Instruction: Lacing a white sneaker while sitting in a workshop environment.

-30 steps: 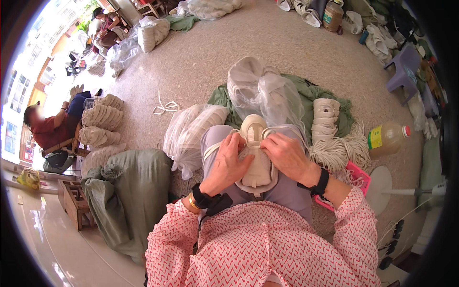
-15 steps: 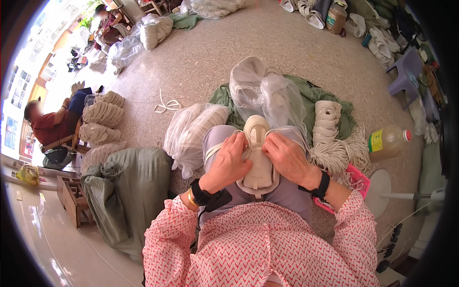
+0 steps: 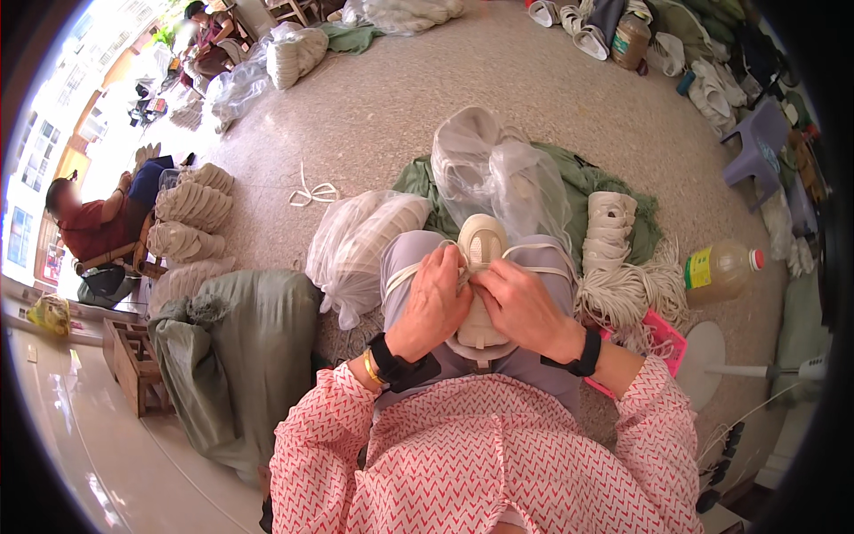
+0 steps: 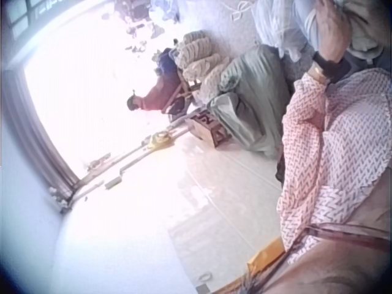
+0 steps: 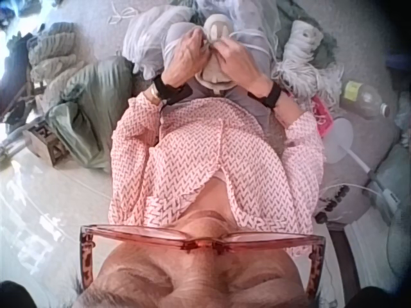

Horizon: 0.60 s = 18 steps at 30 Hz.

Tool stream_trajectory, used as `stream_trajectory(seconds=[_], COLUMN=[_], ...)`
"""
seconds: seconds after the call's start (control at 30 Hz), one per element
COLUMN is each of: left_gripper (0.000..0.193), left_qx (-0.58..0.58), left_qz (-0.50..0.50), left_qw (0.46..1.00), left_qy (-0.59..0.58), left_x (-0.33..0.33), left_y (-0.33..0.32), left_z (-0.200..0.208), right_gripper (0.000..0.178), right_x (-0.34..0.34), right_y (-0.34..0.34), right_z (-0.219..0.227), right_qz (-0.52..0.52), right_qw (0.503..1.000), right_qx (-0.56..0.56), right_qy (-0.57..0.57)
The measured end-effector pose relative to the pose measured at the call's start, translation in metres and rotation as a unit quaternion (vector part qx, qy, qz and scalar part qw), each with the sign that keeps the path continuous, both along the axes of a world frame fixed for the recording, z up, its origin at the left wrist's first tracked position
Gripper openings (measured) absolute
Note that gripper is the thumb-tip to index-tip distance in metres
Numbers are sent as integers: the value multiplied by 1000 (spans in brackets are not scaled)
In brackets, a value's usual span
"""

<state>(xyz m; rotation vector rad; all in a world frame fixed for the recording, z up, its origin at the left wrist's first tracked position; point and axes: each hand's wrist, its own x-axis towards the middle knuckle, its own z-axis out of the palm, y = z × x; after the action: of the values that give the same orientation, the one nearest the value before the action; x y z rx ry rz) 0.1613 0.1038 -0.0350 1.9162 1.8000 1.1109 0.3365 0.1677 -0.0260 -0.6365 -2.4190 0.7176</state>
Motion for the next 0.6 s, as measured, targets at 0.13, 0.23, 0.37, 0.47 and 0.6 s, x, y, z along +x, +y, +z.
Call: stream_trajectory(seconds=[0.13,0.23,0.37,0.47,0.6], left_gripper=[27,26,28,29,30], left_qx=[-21,-39,-53,-42,-28], left_qz=[-4,-2,-17,-24,-58], left_qw=[1000,999,997,997,994], left_qy=[15,38,48,63,89], left_x=[-1,1,3,4,4], left_y=[-2,-4,-6,-6,-3], left_z=[0,3,8,7,3], right_gripper=[9,11,11,12,14], right_x=[-10,-14,-16,-19,-21], right_y=[2,1,-1,-2,-2], right_z=[-5,-4,-3,-5,-8], right_qz=[-37,-62,-80,-100,-110], right_qw=[999,998,996,993,992], right_qx=[21,10,-6,-13,-28], right_qy=[-22,-16,-39,-53,-47])
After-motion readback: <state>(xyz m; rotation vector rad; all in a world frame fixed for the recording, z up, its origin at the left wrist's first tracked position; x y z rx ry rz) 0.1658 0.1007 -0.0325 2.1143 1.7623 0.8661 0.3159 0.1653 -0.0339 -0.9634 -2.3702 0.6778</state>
